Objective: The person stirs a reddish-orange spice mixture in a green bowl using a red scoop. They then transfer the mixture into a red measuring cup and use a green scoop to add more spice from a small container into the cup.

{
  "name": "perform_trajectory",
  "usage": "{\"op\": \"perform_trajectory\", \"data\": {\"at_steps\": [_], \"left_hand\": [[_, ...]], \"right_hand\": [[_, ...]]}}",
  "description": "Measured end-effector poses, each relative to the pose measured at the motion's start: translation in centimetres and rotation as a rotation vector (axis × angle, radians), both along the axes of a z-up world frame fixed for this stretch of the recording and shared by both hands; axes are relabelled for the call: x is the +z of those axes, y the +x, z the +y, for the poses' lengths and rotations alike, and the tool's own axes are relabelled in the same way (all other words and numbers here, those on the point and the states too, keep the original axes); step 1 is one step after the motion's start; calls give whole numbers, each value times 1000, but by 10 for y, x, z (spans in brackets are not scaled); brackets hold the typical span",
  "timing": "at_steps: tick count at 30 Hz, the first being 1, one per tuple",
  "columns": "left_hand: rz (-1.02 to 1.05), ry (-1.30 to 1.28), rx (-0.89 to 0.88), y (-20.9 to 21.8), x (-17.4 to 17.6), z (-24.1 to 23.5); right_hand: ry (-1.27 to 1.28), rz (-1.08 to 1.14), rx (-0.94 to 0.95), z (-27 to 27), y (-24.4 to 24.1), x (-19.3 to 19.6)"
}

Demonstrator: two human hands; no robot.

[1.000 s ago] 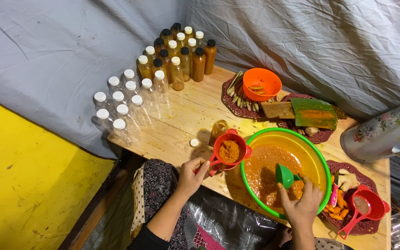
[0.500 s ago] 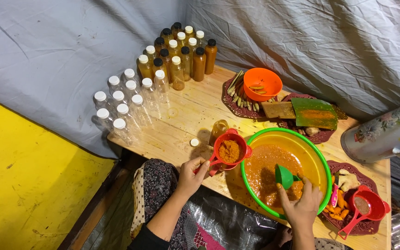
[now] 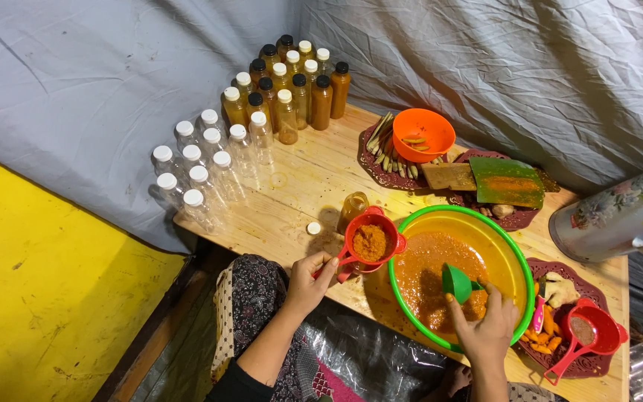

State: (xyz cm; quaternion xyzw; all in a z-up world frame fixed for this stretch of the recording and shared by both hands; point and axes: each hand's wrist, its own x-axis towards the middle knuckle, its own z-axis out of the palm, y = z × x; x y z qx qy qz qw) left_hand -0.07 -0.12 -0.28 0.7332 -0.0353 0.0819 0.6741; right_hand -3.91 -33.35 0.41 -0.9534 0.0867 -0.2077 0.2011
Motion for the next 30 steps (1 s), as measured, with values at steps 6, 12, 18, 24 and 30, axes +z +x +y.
{"op": "perform_trajectory", "data": {"at_steps": [6,12,18,24,30], "left_hand": [[6,38,1,4,-3,0],[74,-70,-29,1,9,-1],[34,-56,-15,-1,29,-1],[26,-43,-11,-2,30,-1],[44,-77,-25,-1,32,-4]], "right_hand": [[89,480,-158,-20,50,11],[-146,555,-183,-31,91,1],[218,618,10,-23,108,-32],[432,666,103,27,86,-7],[856,604,96,-1,83,-36]]}}
